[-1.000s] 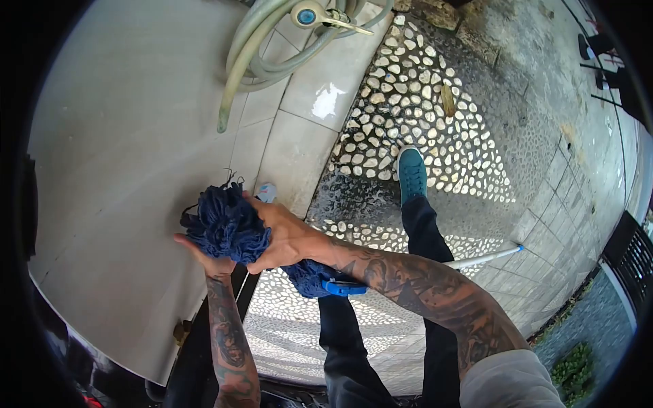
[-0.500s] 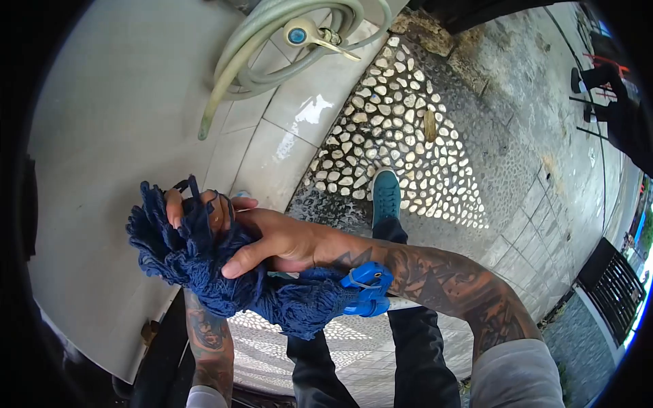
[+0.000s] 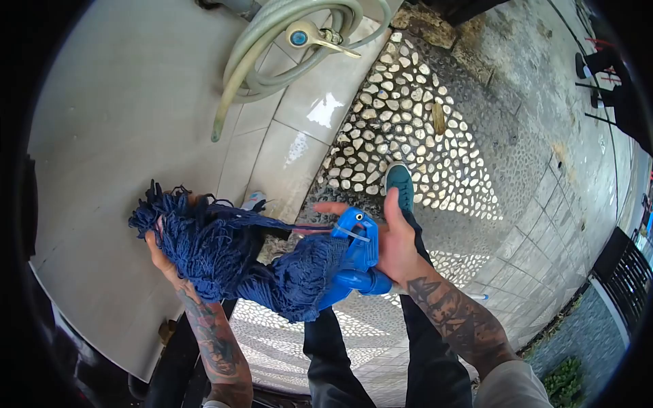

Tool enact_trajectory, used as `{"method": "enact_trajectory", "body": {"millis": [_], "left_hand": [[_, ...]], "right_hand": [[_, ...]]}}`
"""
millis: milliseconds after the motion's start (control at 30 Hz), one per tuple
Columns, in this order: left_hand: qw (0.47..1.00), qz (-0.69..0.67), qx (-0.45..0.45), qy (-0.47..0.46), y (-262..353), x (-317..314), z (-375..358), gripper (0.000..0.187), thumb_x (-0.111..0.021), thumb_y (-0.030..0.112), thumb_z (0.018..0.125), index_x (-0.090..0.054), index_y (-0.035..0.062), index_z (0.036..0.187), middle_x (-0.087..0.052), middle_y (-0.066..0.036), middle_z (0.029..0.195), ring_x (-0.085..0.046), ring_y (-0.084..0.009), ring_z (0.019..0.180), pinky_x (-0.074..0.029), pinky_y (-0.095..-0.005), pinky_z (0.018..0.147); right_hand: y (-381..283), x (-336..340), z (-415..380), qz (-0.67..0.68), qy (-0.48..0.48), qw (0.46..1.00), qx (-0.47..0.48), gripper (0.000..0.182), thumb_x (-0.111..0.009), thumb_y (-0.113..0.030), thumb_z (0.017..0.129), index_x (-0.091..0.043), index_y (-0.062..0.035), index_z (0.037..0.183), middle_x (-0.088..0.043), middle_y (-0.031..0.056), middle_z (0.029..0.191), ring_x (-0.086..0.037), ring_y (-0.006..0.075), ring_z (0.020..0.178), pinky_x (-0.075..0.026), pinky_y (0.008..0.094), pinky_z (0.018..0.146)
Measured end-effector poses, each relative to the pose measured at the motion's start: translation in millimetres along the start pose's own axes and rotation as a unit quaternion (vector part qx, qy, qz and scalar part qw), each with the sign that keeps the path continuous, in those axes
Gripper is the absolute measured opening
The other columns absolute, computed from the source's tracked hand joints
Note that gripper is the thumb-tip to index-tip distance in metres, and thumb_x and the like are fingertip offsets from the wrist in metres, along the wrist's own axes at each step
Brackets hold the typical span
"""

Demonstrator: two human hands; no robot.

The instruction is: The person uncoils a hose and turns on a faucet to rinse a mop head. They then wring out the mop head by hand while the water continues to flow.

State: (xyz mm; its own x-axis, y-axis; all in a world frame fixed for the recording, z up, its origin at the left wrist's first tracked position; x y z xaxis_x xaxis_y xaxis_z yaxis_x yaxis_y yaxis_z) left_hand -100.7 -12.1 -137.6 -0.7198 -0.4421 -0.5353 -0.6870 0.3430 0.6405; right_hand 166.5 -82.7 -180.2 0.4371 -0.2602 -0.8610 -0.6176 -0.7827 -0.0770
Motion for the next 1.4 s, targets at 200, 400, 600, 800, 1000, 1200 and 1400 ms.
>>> {"method": "enact_trajectory", "body": {"millis": [200,400,600,800,1000,1200,1400], "left_hand": [[0.999,-0.022,0.043,-0.011,5,9,26,0.074,-0.05,0.063,0.096,-0.054,0.0012,0.136,-0.063,-0.021,0.127,-0.064,-0.0405,0.11,-0.051,-0.0553,0.099],[0.985,0.147,0.073,0.051,14,43,42,0.064,-0.054,0.054,0.098,-0.058,0.0005,0.131,-0.067,-0.021,0.119,-0.066,-0.0356,0.108,-0.054,-0.0484,0.097],[0.809,0.586,-0.003,-0.04,66,-28,19,0.022,-0.067,0.001,0.087,-0.072,0.0123,0.106,-0.072,-0.008,0.108,-0.068,-0.0192,0.101,-0.052,-0.0333,0.091],[0.708,0.702,0.065,0.033,57,-80,28,0.019,-0.064,0.009,0.094,-0.073,0.0084,0.111,-0.072,-0.01,0.112,-0.068,-0.0239,0.1,-0.05,-0.0311,0.091],[0.353,0.878,-0.316,-0.074,36,-117,27,0.015,-0.059,0.007,0.089,-0.068,0.005,0.1,-0.067,-0.015,0.103,-0.062,-0.0347,0.099,-0.048,-0.0436,0.086],[0.483,0.816,-0.316,0.033,28,-112,47,0.018,-0.057,0.007,0.093,-0.068,-0.0013,0.105,-0.068,-0.016,0.105,-0.063,-0.034,0.099,-0.048,-0.0415,0.086],[0.612,0.755,-0.233,-0.034,42,-55,53,0.025,-0.048,0.009,0.101,-0.065,-0.0041,0.114,-0.064,-0.014,0.125,-0.059,-0.0262,0.116,-0.044,-0.0377,0.103]], "right_hand": [[30,-41,-12,0.108,-0.172,0.974,-0.098,0.107,-0.062,-0.054,0.073,-0.011,-0.0122,0.157,-0.046,0.0292,0.147,-0.052,0.0488,0.127,-0.05,0.053,0.095],[38,-68,12,0.075,-0.206,0.966,-0.136,0.117,-0.089,-0.012,0.074,-0.005,-0.0193,0.156,-0.055,0.0302,0.136,-0.064,0.0516,0.111,-0.061,0.049,0.075],[41,-84,14,-0.203,-0.131,0.969,-0.049,0.069,-0.071,0.003,0.085,-0.037,-0.0076,0.144,-0.046,0.0137,0.142,-0.067,0.0297,0.111,-0.06,0.0397,0.081],[21,-114,39,-0.482,-0.08,0.844,0.221,0.075,-0.067,0.003,0.073,-0.041,-0.0101,0.142,-0.038,0.0155,0.15,-0.046,0.0387,0.137,-0.042,0.045,0.111],[27,-122,33,-0.673,0.01,0.709,0.21,0.079,-0.067,0.005,0.073,-0.043,-0.0133,0.146,-0.023,0.0153,0.163,-0.072,0.0372,0.091,-0.062,0.0425,0.064],[2,-114,38,-0.726,0.071,0.666,0.158,0.083,-0.068,0.004,0.073,-0.044,-0.0174,0.15,-0.021,0.0189,0.162,-0.071,0.0386,0.099,-0.063,0.0403,0.065],[7,-98,32,-0.626,0.041,0.764,0.147,0.084,-0.07,-0.001,0.079,-0.036,-0.0234,0.153,-0.021,0.0221,0.161,-0.065,0.0422,0.113,-0.062,0.0462,0.077]]}}
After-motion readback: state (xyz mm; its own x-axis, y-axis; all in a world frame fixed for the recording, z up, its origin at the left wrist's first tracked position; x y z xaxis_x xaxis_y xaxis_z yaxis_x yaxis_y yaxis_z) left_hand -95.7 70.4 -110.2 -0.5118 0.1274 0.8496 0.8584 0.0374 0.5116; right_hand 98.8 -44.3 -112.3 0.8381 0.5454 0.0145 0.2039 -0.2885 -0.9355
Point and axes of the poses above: each hand's wrist, its own z-axis towards the middle knuckle, its own x-axis out of the back of the hand, y = z × x, the point moved 10 cm from there along z, towards the middle knuckle
